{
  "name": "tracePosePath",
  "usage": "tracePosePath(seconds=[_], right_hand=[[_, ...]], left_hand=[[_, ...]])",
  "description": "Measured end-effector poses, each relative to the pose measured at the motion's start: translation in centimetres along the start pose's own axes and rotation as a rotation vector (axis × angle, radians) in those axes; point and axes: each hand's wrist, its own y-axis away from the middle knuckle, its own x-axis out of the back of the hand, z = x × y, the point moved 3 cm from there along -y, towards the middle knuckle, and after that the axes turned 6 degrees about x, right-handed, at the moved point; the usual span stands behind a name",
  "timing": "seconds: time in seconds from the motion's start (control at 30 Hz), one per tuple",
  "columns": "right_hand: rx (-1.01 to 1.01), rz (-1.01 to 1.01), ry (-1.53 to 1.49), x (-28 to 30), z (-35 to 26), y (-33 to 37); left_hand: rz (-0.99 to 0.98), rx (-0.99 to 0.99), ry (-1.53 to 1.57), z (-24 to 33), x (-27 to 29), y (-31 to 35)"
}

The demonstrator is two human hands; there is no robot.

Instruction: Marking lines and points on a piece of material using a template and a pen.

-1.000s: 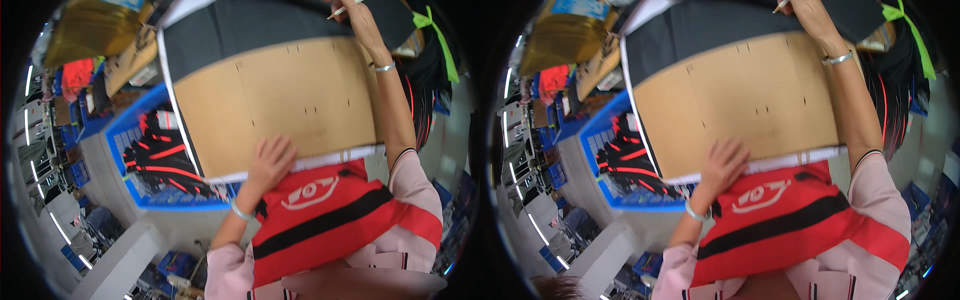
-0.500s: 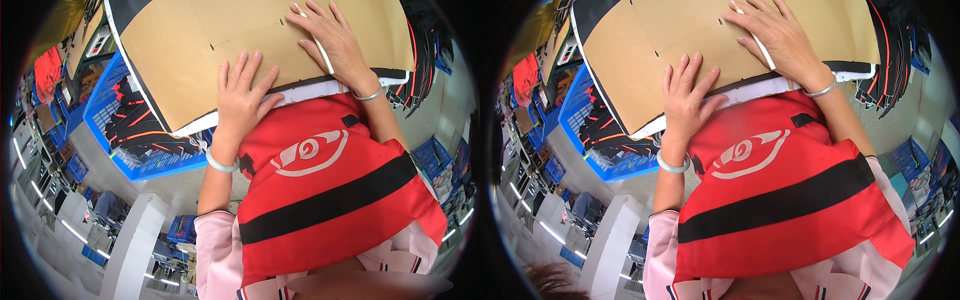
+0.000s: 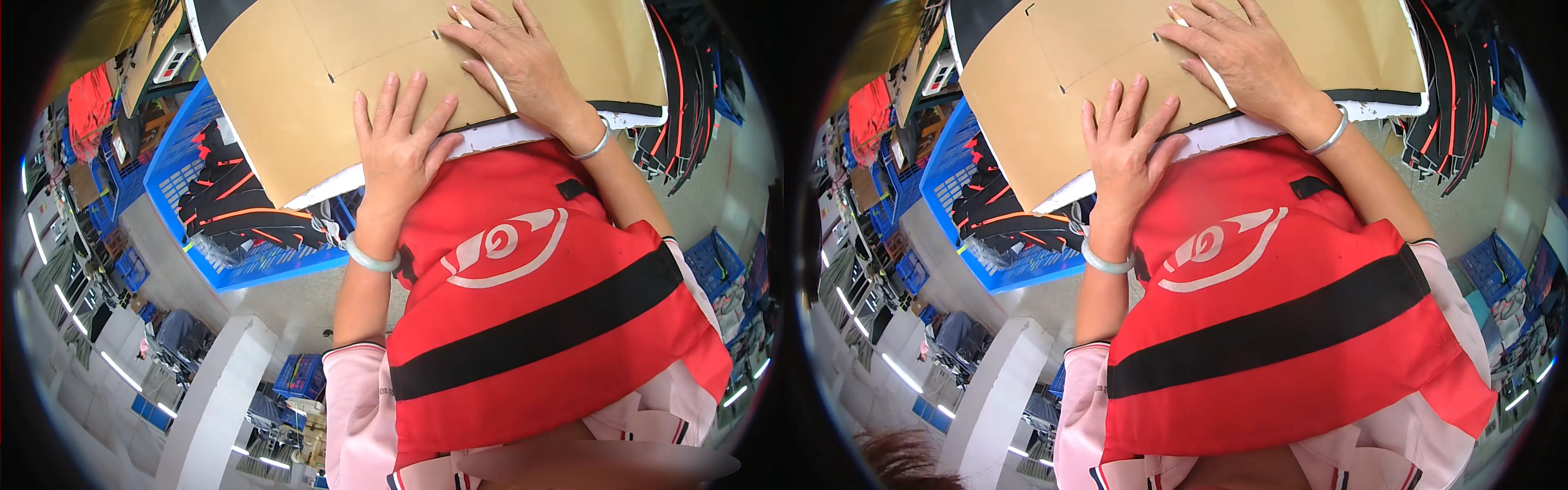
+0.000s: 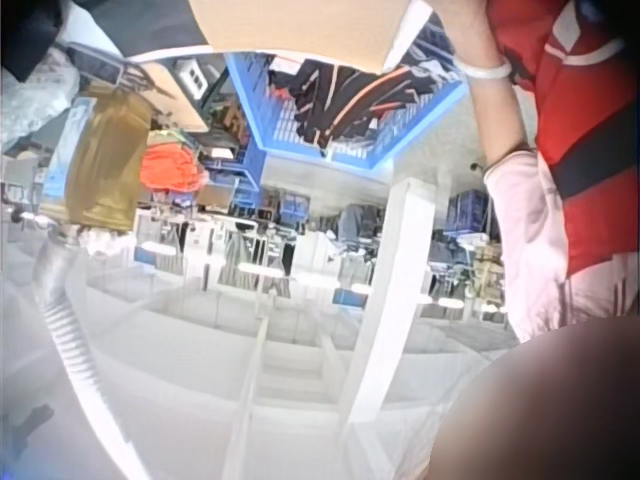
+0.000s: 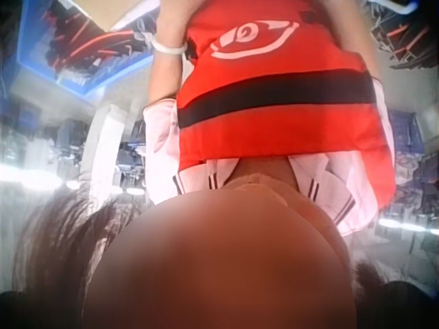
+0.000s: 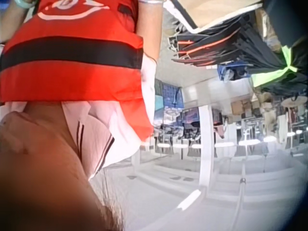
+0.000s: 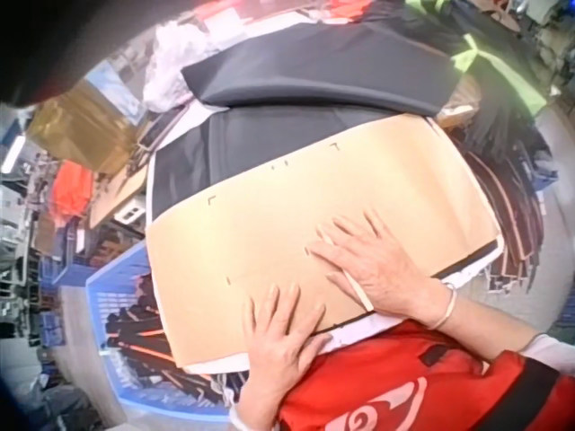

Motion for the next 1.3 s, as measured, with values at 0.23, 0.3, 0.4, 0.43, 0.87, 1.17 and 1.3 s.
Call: tracePosePath(seconds=[0.23,0.3,0.4,0.43,0.87,1.17,1.3], right_hand=[[-0.008,-0.001,-0.010,-0.3,-0.2,0.1],[-0.010,-0.001,-0.011,-0.3,-0.3,0.2],[-0.013,0.003,-0.010,-0.3,-0.3,0.4],[-0.013,0.008,-0.011,-0.3,-0.3,0.4],[-0.028,0.075,0.151,-1.6,1.0,1.6],[-0.049,0.120,0.073,-2.7,0.4,1.7],[-0.042,0.144,0.068,-2.8,0.3,1.9]], left_hand=[[0.042,0.024,0.021,0.1,-0.1,0.2],[0.055,0.019,0.024,0.1,-0.2,0.3],[0.049,0.023,0.013,0.3,-0.1,0.4],[0.049,0.024,0.009,0.3,-0.1,0.3],[-0.044,0.061,0.010,0.5,-0.3,-0.9],[-0.143,-0.002,-0.148,0.4,0.4,-0.8],[-0.127,-0.015,-0.167,0.3,0.1,-0.8]])
